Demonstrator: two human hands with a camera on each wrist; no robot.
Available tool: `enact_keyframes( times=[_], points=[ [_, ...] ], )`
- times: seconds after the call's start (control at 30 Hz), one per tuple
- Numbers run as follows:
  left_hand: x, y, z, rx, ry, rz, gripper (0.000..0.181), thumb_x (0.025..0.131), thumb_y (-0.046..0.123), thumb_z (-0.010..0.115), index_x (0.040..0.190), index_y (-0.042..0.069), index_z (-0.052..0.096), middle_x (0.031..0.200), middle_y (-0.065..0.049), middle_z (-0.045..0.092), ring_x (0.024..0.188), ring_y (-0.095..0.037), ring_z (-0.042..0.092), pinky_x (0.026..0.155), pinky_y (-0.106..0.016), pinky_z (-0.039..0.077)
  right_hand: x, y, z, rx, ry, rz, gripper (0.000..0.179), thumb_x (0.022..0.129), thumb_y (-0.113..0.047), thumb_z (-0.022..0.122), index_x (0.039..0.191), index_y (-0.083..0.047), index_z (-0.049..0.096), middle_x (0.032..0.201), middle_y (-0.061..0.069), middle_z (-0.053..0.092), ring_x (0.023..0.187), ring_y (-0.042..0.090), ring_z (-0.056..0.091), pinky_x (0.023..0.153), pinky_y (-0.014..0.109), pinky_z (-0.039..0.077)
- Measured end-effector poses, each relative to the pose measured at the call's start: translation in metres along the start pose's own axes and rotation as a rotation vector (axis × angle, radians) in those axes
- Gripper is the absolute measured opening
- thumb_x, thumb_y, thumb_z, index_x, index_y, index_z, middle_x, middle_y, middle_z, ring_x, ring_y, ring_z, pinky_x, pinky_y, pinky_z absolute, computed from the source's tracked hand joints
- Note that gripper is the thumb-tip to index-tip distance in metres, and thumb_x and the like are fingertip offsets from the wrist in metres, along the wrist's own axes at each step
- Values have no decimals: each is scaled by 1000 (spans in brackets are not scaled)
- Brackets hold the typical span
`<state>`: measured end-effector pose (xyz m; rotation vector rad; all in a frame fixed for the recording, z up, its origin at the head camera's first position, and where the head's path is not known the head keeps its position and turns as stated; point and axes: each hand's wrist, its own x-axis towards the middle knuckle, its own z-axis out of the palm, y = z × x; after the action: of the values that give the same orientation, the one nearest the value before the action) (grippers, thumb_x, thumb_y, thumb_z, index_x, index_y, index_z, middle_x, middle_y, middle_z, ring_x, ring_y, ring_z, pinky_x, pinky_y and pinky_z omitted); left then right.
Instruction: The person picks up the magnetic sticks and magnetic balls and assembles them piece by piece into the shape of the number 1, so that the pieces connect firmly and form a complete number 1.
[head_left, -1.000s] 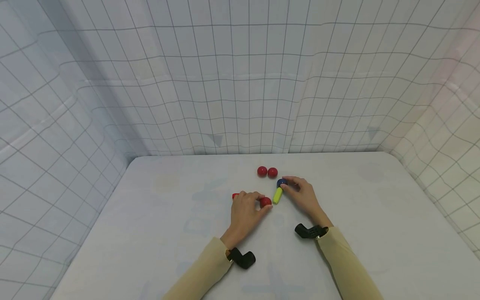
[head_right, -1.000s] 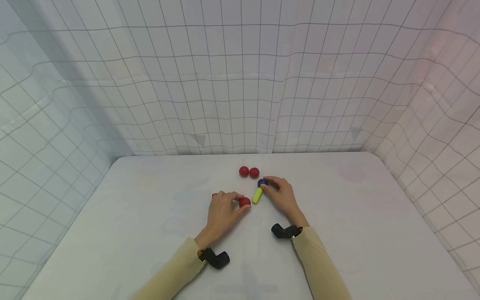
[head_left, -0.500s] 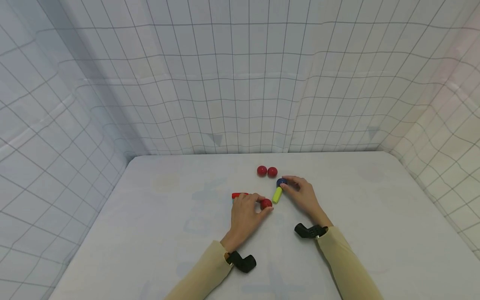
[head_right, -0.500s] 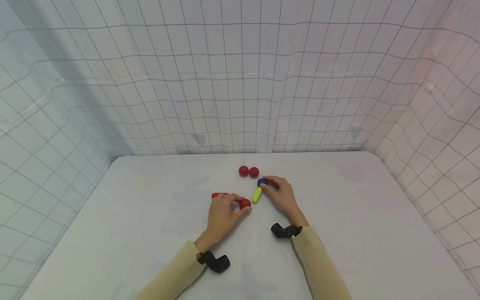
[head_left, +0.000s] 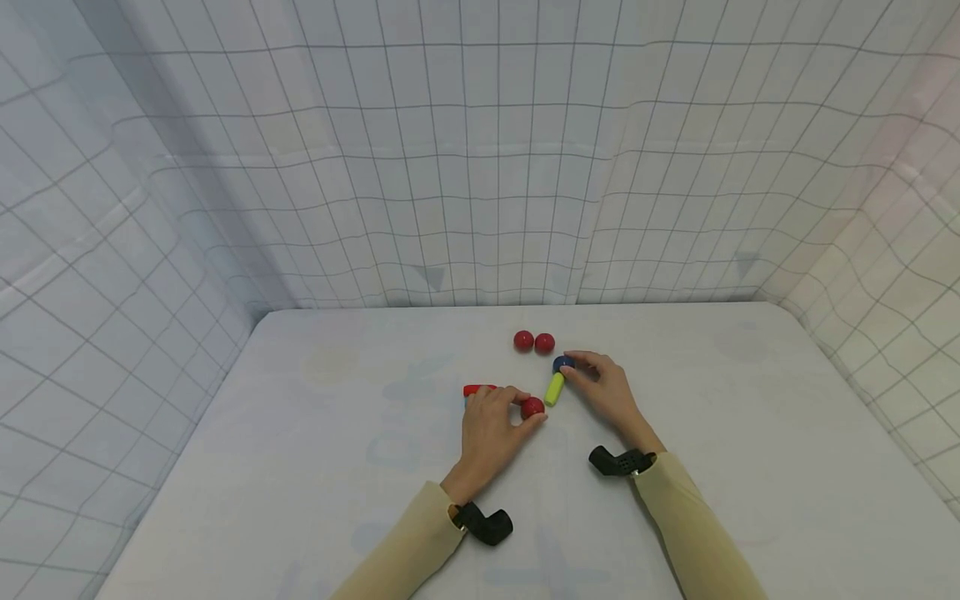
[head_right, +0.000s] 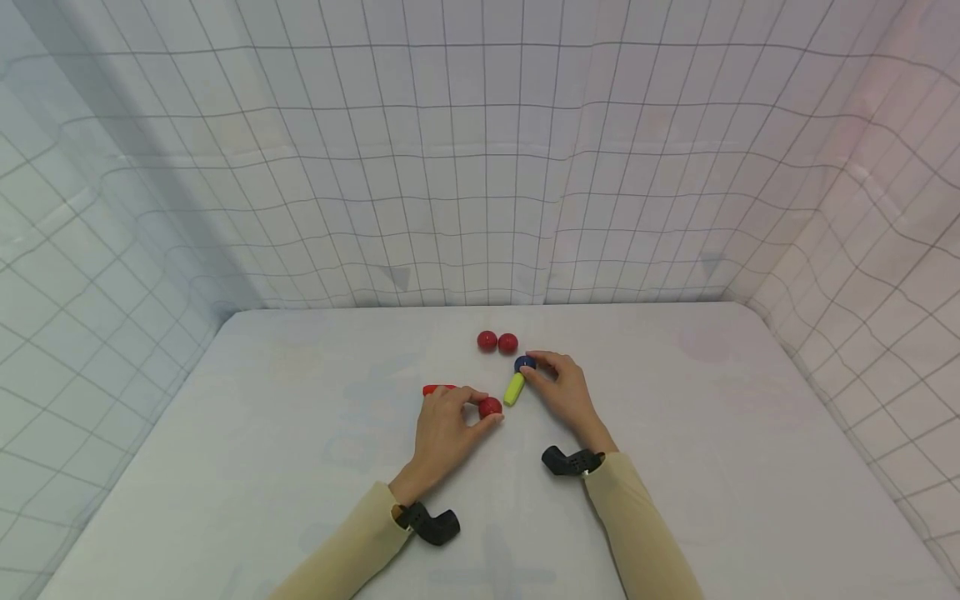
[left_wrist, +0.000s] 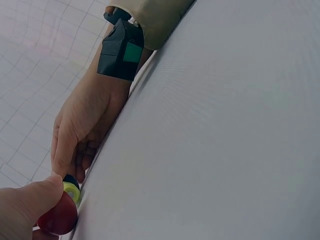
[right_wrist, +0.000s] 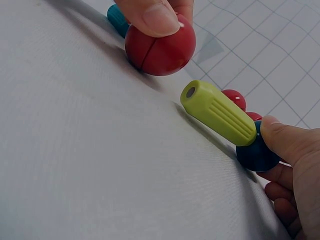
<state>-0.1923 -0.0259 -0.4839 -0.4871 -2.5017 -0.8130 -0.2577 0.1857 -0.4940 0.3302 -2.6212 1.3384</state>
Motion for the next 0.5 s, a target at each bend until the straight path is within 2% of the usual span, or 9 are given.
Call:
enact_keyframes(
  times=[0.5],
  points=[
    [-1,1,3,19,-8,4,37,77,45,77,96,15,66,88,4,66,78,-14,45,69,-29,37,0,-2,-1,-5,-9,9,41,91,-36,64,123,-10,63,119,10,61,108,26,52,92,46,39]
  ],
)
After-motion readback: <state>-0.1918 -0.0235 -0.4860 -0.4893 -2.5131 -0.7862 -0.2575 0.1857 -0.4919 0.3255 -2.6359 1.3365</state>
